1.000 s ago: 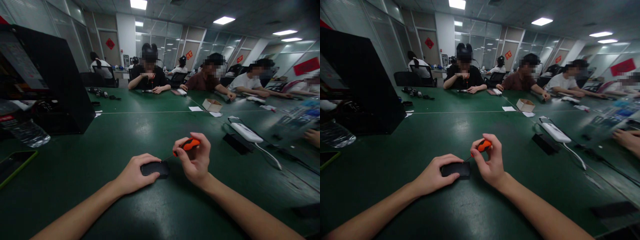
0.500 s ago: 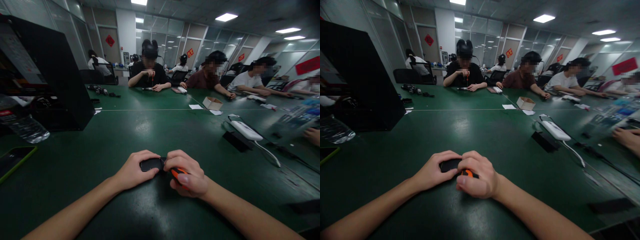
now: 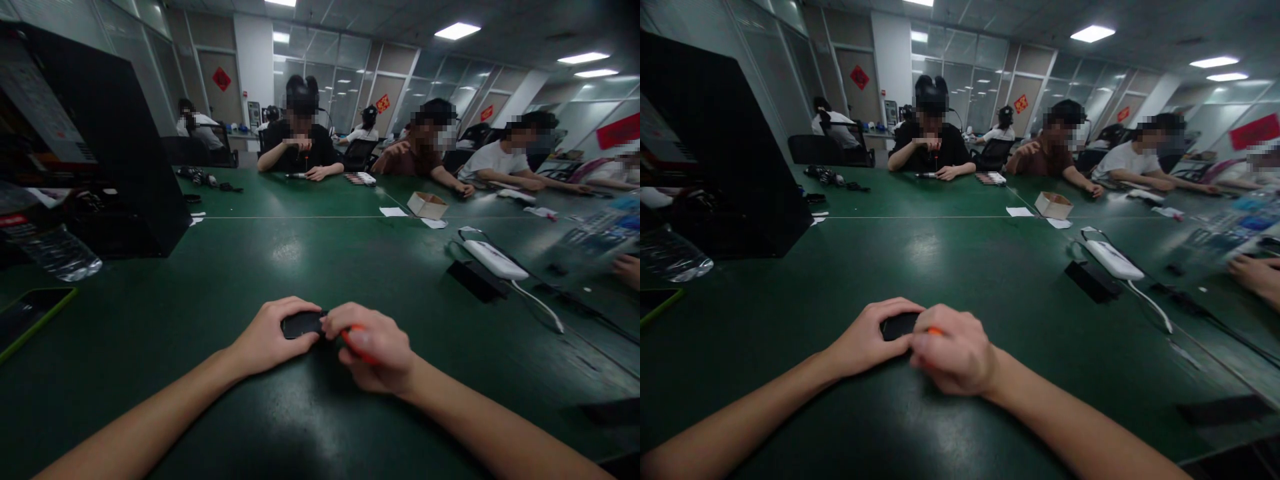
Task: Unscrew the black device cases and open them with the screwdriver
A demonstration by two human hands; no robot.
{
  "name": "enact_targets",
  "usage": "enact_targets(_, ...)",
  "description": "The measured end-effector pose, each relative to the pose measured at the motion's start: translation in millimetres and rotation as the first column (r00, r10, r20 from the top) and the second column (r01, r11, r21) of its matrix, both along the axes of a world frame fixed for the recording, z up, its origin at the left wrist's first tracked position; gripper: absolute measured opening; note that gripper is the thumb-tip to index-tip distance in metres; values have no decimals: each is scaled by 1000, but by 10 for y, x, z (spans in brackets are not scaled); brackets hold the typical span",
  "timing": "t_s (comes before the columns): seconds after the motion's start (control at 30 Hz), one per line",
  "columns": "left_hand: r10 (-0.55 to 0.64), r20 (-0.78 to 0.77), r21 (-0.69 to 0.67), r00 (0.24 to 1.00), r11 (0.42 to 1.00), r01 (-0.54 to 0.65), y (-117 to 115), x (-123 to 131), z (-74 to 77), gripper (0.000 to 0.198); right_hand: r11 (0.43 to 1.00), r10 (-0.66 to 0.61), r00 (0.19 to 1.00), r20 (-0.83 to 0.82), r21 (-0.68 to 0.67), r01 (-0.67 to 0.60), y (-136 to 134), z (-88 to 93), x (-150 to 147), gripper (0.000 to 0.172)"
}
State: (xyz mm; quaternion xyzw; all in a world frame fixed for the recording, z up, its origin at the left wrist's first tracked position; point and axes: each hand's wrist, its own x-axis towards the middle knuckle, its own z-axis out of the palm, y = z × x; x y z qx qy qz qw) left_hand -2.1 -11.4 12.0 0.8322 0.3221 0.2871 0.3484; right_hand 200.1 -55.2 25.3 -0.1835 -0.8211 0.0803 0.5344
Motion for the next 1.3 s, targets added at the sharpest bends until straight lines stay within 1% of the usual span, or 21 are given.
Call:
enact_targets(0.03,2,-3,-1,1000,1000,-2,-2,0,3,33,1000,-2,992,-126,-21,-1,45,5,27,31)
enact_targets(0.07,3,-7,-1,1000,1000,-3,-4,-1,5,33,997,-22,968,-250,-77,2,93,7,46,33)
enact_targets(0.1,3,-10,0,1000,1000,-3,-4,-4,5,33,986,-63,934,-351,-168,3,140,7,58,32)
enact_targets(0.13,4,-13,1,1000,1000,-4,-3,-8,3,34,962,-117,900,-419,-274,-2,185,6,66,29)
enact_targets(0.2,3,-16,2,1000,1000,-3,-1,-17,2,34,897,-203,855,-478,-441,-34,267,3,81,26)
enact_targets(0.23,0,-17,2,1000,1000,0,1,-20,2,34,872,-226,840,-493,-487,-52,301,3,92,27)
enact_targets(0.3,-7,-15,2,1000,1000,7,2,-22,8,34,844,-251,819,-516,-531,-76,354,2,117,30)
enact_targets(0.37,-11,-12,2,1000,1000,11,2,-19,17,34,832,-267,810,-522,-549,-79,385,1,142,32)
enact_targets(0.47,-9,-10,4,1000,1000,9,1,-11,28,33,829,-278,814,-510,-555,-65,397,5,163,32)
enact_targets(0.6,-6,-17,6,1000,1000,6,2,-12,23,33,836,-211,843,-495,-538,-106,391,12,187,31)
enact_targets(0.7,-9,-18,5,1000,1000,9,7,-15,11,33,820,-163,851,-498,-548,-163,407,11,222,32)
enact_targets(0.87,-3,-22,4,1000,1000,3,18,-9,3,33,827,-187,833,-521,-541,-153,434,40,270,30)
enact_targets(0.93,-2,-21,6,1000,1000,3,20,-9,3,33,825,-176,832,-527,-540,-167,421,66,278,28)
enact_targets(1.1,-5,-16,8,1000,1000,6,8,-19,6,33,819,-95,834,-544,-519,-245,381,96,305,25)
enact_targets(1.23,-3,-21,5,1000,1000,3,2,-22,7,33,800,-7,795,-606,-481,-359,397,101,299,21)
enact_targets(1.3,1,-25,4,1000,1000,-1,7,-19,-3,33,784,37,774,-632,-462,-415,386,116,258,14)
